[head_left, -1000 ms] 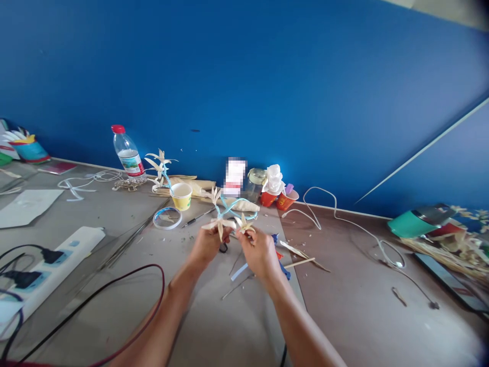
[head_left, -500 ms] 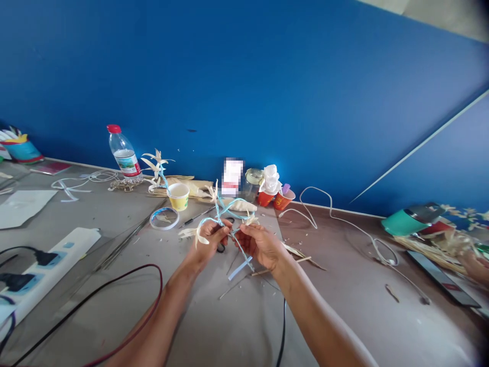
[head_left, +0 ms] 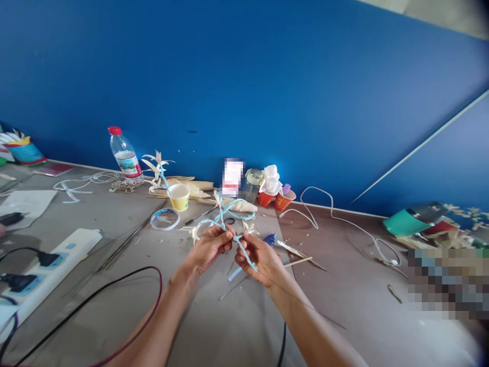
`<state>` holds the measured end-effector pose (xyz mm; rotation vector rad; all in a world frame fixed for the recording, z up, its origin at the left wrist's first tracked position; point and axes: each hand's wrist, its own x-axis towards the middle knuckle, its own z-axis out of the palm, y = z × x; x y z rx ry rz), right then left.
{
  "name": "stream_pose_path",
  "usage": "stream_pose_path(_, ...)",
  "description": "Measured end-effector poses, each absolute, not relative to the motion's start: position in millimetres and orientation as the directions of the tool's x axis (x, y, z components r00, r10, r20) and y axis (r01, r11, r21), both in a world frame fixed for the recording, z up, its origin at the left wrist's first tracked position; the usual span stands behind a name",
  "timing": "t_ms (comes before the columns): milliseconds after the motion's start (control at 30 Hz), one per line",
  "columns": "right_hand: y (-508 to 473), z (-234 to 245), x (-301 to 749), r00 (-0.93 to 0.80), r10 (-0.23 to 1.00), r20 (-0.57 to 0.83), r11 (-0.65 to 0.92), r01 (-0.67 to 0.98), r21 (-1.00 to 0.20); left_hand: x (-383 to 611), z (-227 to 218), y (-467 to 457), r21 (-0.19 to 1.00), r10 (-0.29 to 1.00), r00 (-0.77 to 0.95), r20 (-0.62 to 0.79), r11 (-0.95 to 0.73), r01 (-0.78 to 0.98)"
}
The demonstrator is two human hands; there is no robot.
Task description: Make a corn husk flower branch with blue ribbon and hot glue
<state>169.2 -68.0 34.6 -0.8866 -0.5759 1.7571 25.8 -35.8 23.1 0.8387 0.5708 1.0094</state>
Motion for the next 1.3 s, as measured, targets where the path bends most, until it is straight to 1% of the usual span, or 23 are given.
stream_pose_path(100, -69.3, 30.9, 165.9, -0.176, 0.92, -0.351, -0.373, -0.668, -0.643, 25.6, 23.0, -37.2, 0.83, 0.865, 0.5, -0.025, 0.297, -0.472)
stream_pose_path(133, -69.5, 30.4, 164.7, -0.163, 0.923, -0.348, -0.36, -0.684, -0.635, 25.5, 22.8, -37.5, 0.831, 0.855, 0.519, -0.016, 0.3, -0.468)
stream_pose_path(233, -69.3, 29.7, 161.5, -0.147, 0.938, -0.313, -0.32, -0.707, -0.63, 25.2, 21.0, -37.4, 0.832, 0.835, 0.55, 0.002, 0.304, -0.464)
stream_pose_path(333, -67.6, 28.4, 159.5, -0.141, 0.942, -0.305, -0.309, -0.72, -0.622, 26.1, 18.4, -36.1, 0.835, 0.838, 0.545, -0.005, 0.304, -0.459)
stream_pose_path(467, -65.2, 25.7, 158.1, -0.069, 0.958, -0.28, -0.244, -0.713, -0.657, 28.6, 15.2, -34.7, 0.843, 0.846, 0.533, -0.012, 0.295, -0.45)
stream_pose_path(567, -64.5, 24.5, 157.6, -0.025, 0.967, -0.255, -0.195, -0.715, -0.672, 30.1, 12.7, -34.6, 0.875, 0.853, 0.522, 0.009, 0.246, -0.416)
stream_pose_path(700, -64.0, 23.7, 157.9, 0.022, 0.965, -0.26, -0.165, -0.72, -0.674, 31.0, 10.0, -34.6, 0.922, 0.864, 0.503, 0.012, 0.184, -0.339)
stream_pose_path(767, -63.4, 22.8, 158.9, 0.002, 0.967, -0.256, -0.175, -0.727, -0.664, 30.9, 10.0, -34.4, 0.94, 0.866, 0.5, -0.006, 0.176, -0.293)
stream_pose_path(833, -62.6, 21.3, 160.7, -0.055, 0.962, -0.267, -0.221, -0.732, -0.644, 30.5, 10.7, -33.9, 0.959, 0.874, 0.486, -0.012, 0.147, -0.242)
stream_pose_path(933, -62.1, 19.4, 164.8, -0.086, 0.937, -0.337, -0.291, -0.725, -0.624, 29.3, 11.9, -32.1, 0.984, 0.899, 0.437, -0.003, 0.079, -0.157)
stream_pose_path(1033, -63.3, 20.1, 169.1, -0.072, 0.928, -0.366, -0.31, -0.694, -0.649, 28.2, 10.4, -29.8, 0.991, 0.901, 0.433, 0.0, 0.056, -0.118)
stream_pose_path(1133, -65.2, 22.9, 170.7, -0.061, 0.929, -0.365, -0.313, -0.656, -0.687, 28.2, 6.2, -28.5, 0.987, 0.886, 0.463, 0.007, 0.068, -0.146)
stream_pose_path(1200, -66.3, 24.2, 169.3, -0.012, 0.944, -0.329, -0.263, -0.629, -0.732, 29.2, 4.3, -28.8, 0.979, 0.887, 0.462, 0.011, 0.083, -0.184)
stream_pose_path(1300, -67.6, 24.3, 164.4, 0.108, 0.972, -0.208, -0.111, -0.57, -0.814, 31.5, 6.3, -30.9, 0.957, 0.889, 0.458, -0.016, 0.147, -0.251)
